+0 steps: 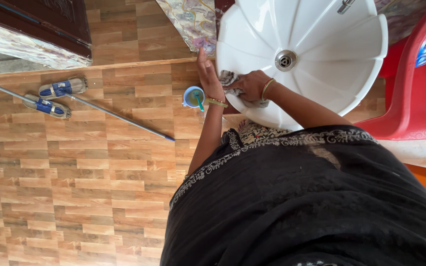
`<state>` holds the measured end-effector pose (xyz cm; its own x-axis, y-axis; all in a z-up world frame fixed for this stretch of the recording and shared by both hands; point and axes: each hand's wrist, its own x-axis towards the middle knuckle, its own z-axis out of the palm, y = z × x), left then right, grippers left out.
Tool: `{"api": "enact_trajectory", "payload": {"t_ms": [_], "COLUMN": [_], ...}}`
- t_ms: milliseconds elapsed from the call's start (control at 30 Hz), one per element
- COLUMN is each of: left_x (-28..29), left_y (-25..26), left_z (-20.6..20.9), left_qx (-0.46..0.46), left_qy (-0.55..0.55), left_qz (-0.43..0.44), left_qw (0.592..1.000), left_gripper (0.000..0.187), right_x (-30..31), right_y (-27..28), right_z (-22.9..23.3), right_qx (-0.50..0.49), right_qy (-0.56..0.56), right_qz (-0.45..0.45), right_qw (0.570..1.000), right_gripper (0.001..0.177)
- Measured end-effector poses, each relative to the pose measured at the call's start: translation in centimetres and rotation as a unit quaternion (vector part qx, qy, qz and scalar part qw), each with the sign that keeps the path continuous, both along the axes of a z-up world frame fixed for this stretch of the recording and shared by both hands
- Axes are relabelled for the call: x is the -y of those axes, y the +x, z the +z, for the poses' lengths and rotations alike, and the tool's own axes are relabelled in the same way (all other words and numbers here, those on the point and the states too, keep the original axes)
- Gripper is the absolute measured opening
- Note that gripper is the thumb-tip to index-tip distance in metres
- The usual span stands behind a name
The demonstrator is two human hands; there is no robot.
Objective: The person scrubs the interior of a white pedestal sink using a cloth. They repeatedly wipe the basin and drain area with both hands, focusing on the curved surfaces and the central drain.
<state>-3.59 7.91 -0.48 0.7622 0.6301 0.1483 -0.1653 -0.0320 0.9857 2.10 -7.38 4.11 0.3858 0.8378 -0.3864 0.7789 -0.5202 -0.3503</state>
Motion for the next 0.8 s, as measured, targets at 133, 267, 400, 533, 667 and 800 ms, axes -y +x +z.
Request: {"api": "enact_trajectory", "payload": {"t_ms": [133,267,400,533,667,800], "left_x": [1.5,2.4,2.1,1.9,3.8,5.0], "left_y": [0.5,0.6,0.1,0.6,2.1,1.3], "left_z": [-1.9,-2.6,-2.5,-0.5,2.0,4.3], "left_qx": [-0.04,-0.101,-0.118,-0.248,-0.378,-0.405], "left_qy": [0.183,0.357,0.42,0.426,0.506,0.567], "left_qz": [-0.053,-0.155,-0.216,-0.31,-0.328,-0.32], "left_qw": [0.981,0.915,0.874,0.813,0.702,0.642], "left_gripper": [0.062,0.051,0.056,0.068,0.071,0.072], "right_x": [1.5,4.3,4.7,5.0,6.9,12.4], "right_y": [-0.3,-2.1,-2.2,-1.6,-2.5,-3.4], "right_z": [0.5,2.8,3.3,-0.6,-3.4,-2.1], "right_qx": [-0.169,-0.272,-0.25,-0.248,-0.216,-0.159], "right_qy": [-0.081,-0.048,-0.11,-0.007,-0.011,-0.187], "right_qz": [-0.052,0.046,0.005,-0.045,-0.142,-0.167], "right_qw": [0.981,0.96,0.962,0.968,0.966,0.955], "right_gripper": [0.071,0.078,0.076,0.071,0.078,0.081]}}
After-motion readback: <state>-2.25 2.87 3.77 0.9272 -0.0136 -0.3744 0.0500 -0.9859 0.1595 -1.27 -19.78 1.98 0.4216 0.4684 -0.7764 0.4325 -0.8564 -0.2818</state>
